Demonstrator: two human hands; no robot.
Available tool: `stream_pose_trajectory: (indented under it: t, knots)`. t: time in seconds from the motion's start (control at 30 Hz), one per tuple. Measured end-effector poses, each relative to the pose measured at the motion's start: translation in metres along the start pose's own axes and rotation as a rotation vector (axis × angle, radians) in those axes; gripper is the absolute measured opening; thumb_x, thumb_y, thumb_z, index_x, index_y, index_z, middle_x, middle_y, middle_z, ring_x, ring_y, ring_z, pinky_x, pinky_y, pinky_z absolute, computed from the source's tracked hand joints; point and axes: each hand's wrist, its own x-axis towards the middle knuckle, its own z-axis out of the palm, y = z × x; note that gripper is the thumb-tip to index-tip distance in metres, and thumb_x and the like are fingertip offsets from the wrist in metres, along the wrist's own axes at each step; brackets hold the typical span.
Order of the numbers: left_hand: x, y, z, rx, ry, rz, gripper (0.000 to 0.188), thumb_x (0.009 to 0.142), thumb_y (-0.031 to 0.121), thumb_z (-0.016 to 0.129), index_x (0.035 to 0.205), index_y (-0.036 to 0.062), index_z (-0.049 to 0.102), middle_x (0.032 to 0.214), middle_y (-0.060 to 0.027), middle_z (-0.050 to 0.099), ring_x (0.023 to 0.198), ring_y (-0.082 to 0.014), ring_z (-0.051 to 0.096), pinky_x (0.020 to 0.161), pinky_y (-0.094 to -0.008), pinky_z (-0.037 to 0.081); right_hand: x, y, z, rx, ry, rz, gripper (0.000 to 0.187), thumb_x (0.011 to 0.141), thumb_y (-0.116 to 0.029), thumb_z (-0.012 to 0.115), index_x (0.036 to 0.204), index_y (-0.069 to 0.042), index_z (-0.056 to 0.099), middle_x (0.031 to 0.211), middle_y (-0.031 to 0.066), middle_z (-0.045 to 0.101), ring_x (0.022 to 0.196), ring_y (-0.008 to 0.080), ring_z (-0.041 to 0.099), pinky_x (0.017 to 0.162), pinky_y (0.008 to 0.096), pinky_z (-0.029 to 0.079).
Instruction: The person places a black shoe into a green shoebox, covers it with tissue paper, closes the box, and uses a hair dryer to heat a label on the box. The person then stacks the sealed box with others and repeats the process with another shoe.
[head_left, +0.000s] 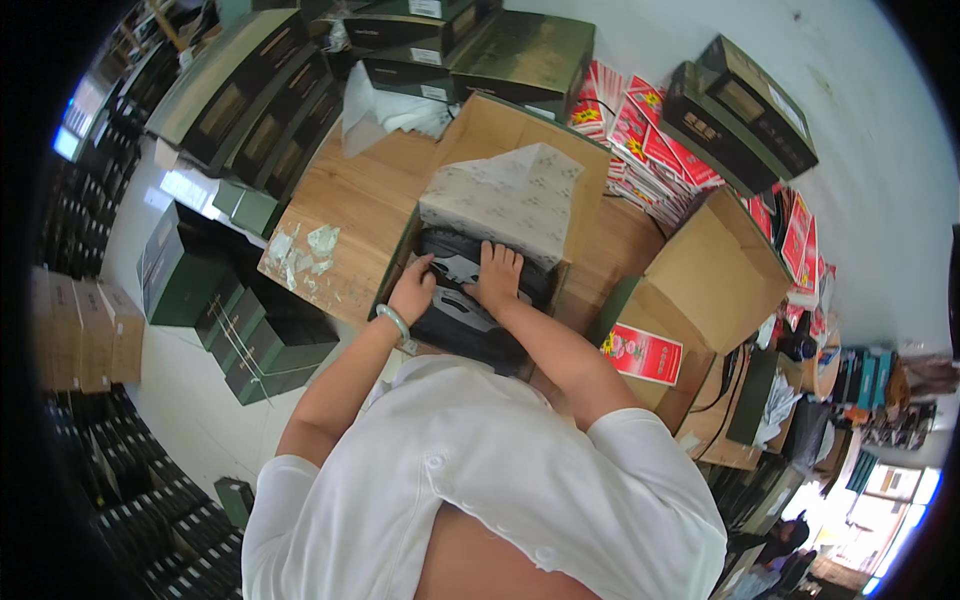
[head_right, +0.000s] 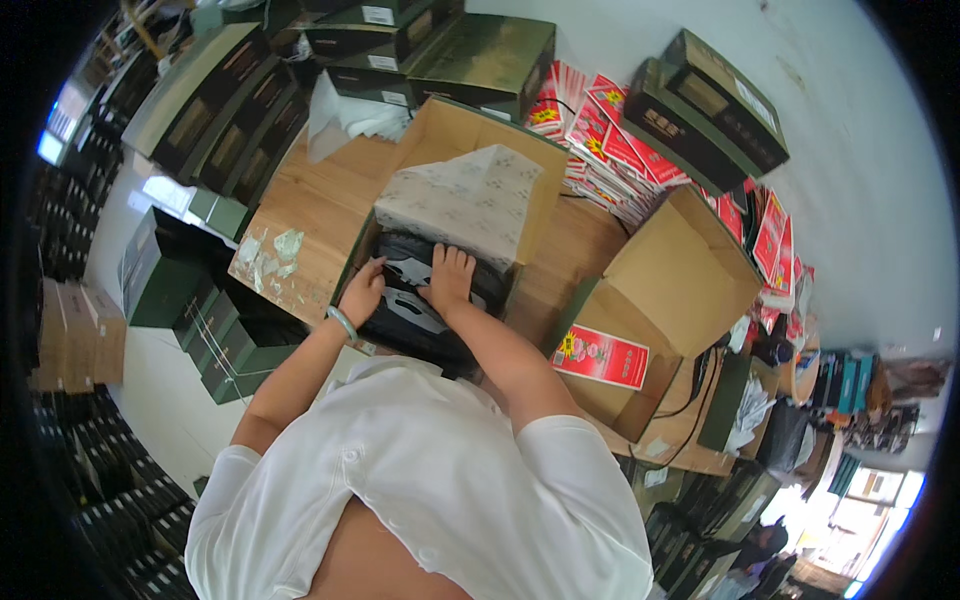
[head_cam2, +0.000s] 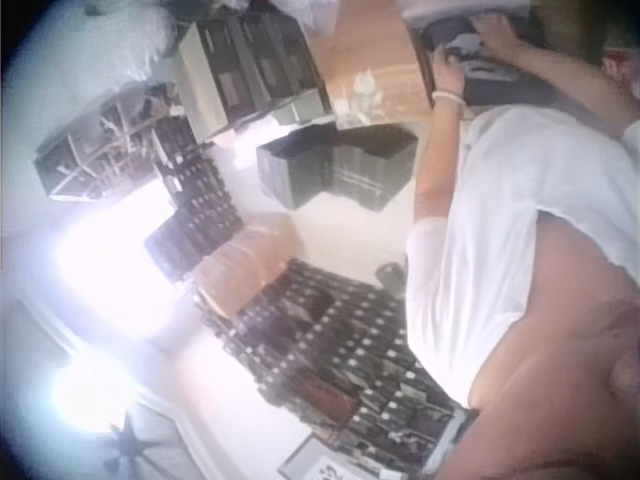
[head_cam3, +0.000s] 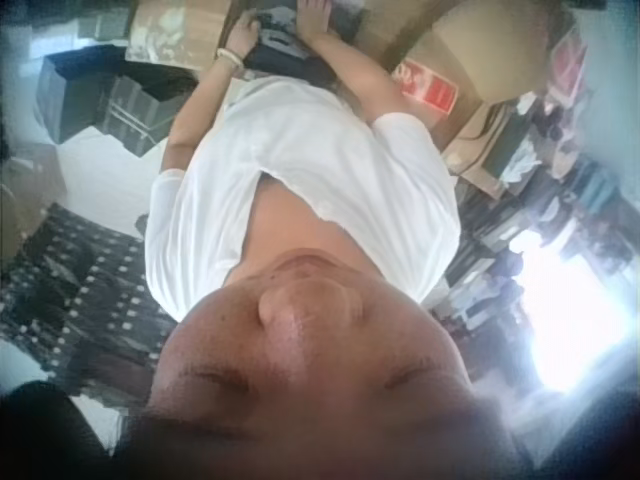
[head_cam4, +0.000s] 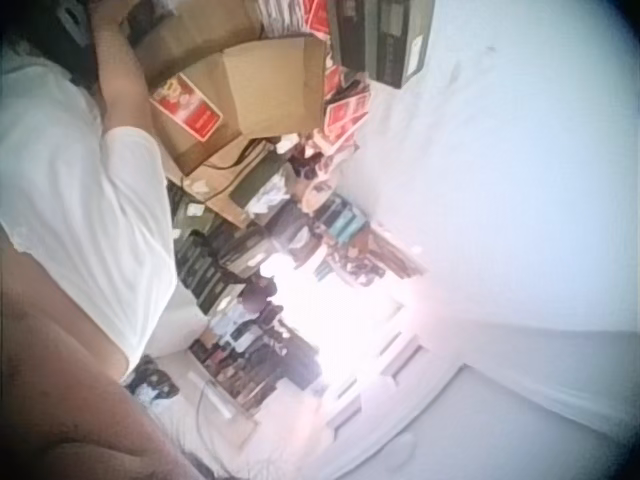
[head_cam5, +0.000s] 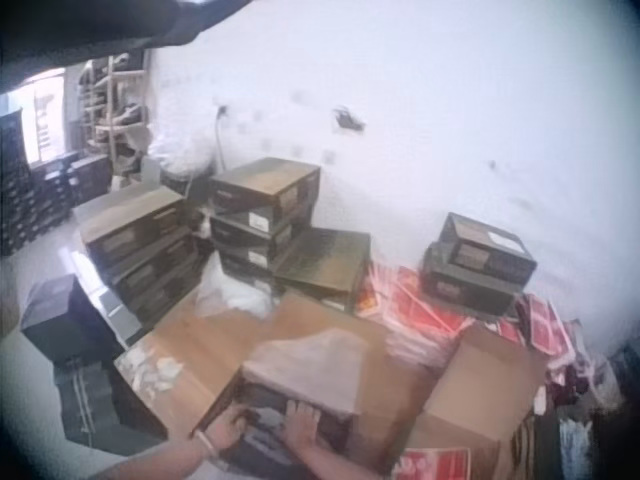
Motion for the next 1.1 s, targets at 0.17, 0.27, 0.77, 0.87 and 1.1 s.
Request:
stream_pose_trajectory:
  t: [0.17, 0.27, 0.77, 0.87, 1.1]
  knots:
    - [-0.044, 0.003, 0.034, 0.871, -0.006, 0.161, 0.060, 0.093, 0.034, 0.054, 0.148, 0.0208, 0.035, 0.150, -0.0196, 0.036, 0.135, -0.0399, 0.036, 0.108, -0.0559, 0.029, -0.011, 0.016, 0.019, -0.031, 0.367, -0.140, 0.106, 0.065, -0.038, 0.084, 0.147, -0.003, 0.025, 0.140, 0.0216, 0.037, 0.138, 0.0408, 0.026, 0.116, 0.0546, 0.012]
    - [-0.037, -0.016, 0.030, 0.810, -0.042, 0.148, 0.058, 0.094, 0.036, 0.053, 0.147, 0.0217, 0.037, 0.151, -0.0186, 0.035, 0.136, -0.0391, 0.034, 0.109, -0.0563, 0.027, -0.058, 0.023, -0.016, 0.292, 0.608, -0.359, 0.073, 0.077, -0.019, 0.073, 0.140, -0.005, 0.039, 0.135, 0.0200, 0.044, 0.131, 0.0389, 0.038, 0.112, 0.0506, 0.027]
    - [-0.047, -0.016, 0.028, 0.683, 0.041, 0.170, 0.047, 0.095, 0.027, 0.052, 0.140, 0.0152, 0.044, 0.148, -0.0135, 0.040, 0.135, -0.0340, 0.038, 0.112, -0.0509, 0.028, -0.168, 0.345, 0.035, -0.374, 0.180, 0.436, 0.056, 0.084, -0.010, 0.058, 0.138, -0.016, 0.044, 0.142, 0.0062, 0.046, 0.129, 0.0340, 0.039, 0.110, 0.0607, 0.022]
    - [-0.044, -0.013, 0.027, 0.695, 0.038, 0.160, 0.047, 0.094, 0.026, 0.053, 0.139, 0.0142, 0.046, 0.147, -0.0147, 0.041, 0.133, -0.0344, 0.040, 0.111, -0.0494, 0.029, -0.160, 0.353, 0.030, -0.423, 0.051, 0.494, 0.042, 0.086, -0.016, 0.059, 0.127, -0.015, 0.054, 0.135, 0.0042, 0.053, 0.126, 0.0307, 0.043, 0.109, 0.0599, 0.022]
    - [-0.048, -0.003, 0.026, 0.443, 0.157, 0.191, 0.048, 0.094, 0.023, 0.054, 0.138, 0.0062, 0.044, 0.135, -0.0226, 0.050, 0.122, -0.0400, 0.048, 0.104, -0.0473, 0.037, -0.210, 0.358, -0.079, -0.138, 0.455, 0.602, 0.034, 0.083, -0.036, 0.070, 0.099, -0.006, 0.067, 0.096, 0.0153, 0.070, 0.089, 0.0306, 0.066, 0.081, 0.0476, 0.050]
